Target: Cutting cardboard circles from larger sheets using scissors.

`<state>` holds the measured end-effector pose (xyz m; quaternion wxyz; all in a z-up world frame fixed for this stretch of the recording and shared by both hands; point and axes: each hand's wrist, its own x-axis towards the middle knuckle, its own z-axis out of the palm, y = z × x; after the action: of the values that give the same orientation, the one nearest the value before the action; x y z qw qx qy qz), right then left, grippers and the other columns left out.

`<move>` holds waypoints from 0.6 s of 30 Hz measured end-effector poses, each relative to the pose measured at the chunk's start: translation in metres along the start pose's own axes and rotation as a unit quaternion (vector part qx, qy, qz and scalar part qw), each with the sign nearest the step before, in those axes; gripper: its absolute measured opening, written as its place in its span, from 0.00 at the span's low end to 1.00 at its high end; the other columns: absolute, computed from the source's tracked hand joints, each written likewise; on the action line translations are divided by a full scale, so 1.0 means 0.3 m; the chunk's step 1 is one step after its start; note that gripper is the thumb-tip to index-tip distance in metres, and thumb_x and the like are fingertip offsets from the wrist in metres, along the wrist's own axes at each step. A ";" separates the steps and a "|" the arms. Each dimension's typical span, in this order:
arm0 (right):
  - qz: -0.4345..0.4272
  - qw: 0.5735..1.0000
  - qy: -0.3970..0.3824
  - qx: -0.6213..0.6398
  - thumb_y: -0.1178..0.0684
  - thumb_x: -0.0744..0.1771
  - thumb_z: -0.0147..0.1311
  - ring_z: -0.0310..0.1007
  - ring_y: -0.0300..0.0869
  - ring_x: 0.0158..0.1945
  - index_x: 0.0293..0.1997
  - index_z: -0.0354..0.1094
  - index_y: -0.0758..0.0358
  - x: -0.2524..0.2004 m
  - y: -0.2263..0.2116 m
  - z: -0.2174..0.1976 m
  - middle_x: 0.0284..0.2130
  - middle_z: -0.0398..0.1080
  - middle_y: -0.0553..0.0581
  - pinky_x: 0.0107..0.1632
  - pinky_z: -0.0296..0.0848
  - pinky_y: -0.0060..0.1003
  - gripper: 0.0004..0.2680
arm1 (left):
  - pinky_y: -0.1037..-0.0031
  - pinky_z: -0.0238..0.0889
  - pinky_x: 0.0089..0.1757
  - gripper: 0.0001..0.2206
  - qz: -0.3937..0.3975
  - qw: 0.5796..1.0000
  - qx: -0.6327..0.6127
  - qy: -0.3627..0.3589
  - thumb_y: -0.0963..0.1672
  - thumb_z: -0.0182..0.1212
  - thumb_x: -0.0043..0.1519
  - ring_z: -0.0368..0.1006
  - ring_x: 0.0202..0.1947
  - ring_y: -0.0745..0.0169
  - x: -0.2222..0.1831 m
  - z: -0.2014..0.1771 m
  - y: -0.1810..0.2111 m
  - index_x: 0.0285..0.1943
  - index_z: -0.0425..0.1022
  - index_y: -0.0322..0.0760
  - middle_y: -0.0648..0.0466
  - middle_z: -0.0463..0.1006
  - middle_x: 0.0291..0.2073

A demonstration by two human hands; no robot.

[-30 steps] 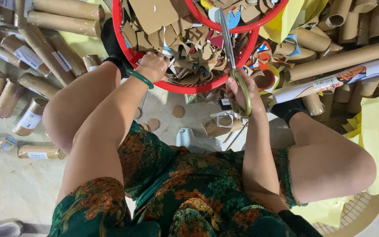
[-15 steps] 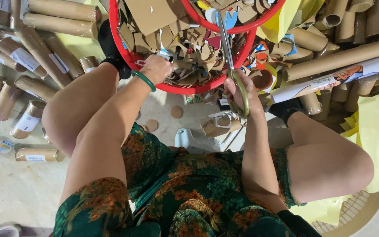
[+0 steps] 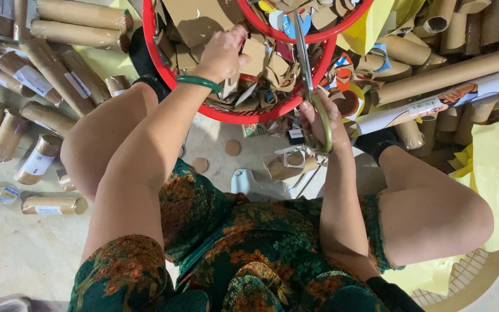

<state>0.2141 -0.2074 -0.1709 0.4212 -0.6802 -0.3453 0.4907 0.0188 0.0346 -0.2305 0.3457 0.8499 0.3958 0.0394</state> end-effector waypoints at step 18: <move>-0.108 0.983 -0.050 0.142 0.20 0.60 0.59 0.66 0.35 0.34 0.70 0.54 0.63 -0.054 -0.096 0.043 0.33 0.65 0.48 0.35 0.67 0.29 0.40 | 0.65 0.78 0.45 0.14 0.001 0.883 -0.468 0.038 0.38 0.55 0.68 0.82 0.48 0.60 -0.012 -0.244 0.209 0.63 0.71 0.37 0.52 0.80 0.54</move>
<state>0.1955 -0.2070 -0.1409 0.5458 -0.5468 -0.3642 0.5202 0.0319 0.0448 -0.1355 0.6876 0.5875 0.3437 0.2527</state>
